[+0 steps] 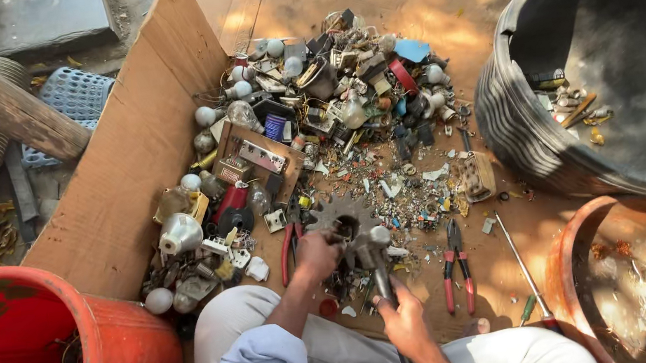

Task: The person sits on the ground and uses a hammer and pliers to break apart small electronic components and scrap items. The person repeatedly strikes items on a metal gear and separates pieces, placing some debris into a nearby red bucket.

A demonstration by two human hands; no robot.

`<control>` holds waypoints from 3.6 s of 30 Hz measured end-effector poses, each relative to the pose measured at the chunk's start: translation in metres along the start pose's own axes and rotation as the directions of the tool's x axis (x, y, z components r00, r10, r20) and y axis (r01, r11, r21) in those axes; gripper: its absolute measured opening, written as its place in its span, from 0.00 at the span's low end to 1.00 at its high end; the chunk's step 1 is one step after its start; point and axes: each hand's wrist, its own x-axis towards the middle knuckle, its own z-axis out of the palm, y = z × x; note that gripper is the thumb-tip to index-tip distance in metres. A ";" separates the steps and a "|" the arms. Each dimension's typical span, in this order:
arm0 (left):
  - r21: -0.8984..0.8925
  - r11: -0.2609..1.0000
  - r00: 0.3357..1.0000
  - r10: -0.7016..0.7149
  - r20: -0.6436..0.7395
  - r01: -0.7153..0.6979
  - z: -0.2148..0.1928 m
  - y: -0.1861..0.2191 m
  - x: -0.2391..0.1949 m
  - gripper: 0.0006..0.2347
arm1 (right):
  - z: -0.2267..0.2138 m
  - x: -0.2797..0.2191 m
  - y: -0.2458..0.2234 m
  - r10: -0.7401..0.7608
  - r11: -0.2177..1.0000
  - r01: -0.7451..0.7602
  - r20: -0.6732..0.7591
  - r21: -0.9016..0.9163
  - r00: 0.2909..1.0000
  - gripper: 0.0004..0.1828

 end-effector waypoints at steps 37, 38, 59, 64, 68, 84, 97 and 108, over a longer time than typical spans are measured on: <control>0.361 0.826 0.899 -0.426 -0.104 0.433 -0.061 0.042 -0.037 0.16 | -0.015 0.003 -0.033 0.456 0.767 -0.534 0.282 0.356 0.844 0.13; 0.441 0.831 0.941 -0.296 -0.166 0.339 -0.056 0.045 -0.039 0.16 | -0.015 0.004 -0.034 0.455 0.771 -0.531 0.281 0.351 0.845 0.13; 0.208 0.942 0.964 -0.261 -0.051 0.265 -0.055 0.048 -0.033 0.15 | -0.017 0.003 -0.036 0.447 0.777 -0.528 0.290 0.344 0.846 0.12; 0.311 0.848 0.900 -0.430 -0.068 0.429 -0.053 0.023 -0.011 0.19 | -0.013 0.006 -0.037 0.434 0.771 -0.519 0.292 0.370 0.852 0.11; 0.366 0.809 0.883 -0.461 -0.091 0.460 -0.027 0.010 -0.001 0.16 | -0.013 0.005 -0.030 0.437 0.760 -0.526 0.299 0.382 0.849 0.11; -0.459 0.886 0.997 0.076 0.002 -0.067 -0.075 0.074 -0.040 0.08 | -0.013 0.007 -0.036 0.452 0.751 -0.534 0.286 0.389 0.845 0.11; -0.082 0.805 0.809 0.584 -0.069 -0.588 -0.054 0.075 -0.033 0.15 | -0.012 0.006 -0.035 0.439 0.720 -0.541 0.319 0.435 0.840 0.13; -0.069 0.818 0.821 0.570 -0.036 -0.571 -0.053 0.079 -0.035 0.15 | -0.010 0.007 -0.029 0.416 0.735 -0.525 0.326 0.429 0.849 0.12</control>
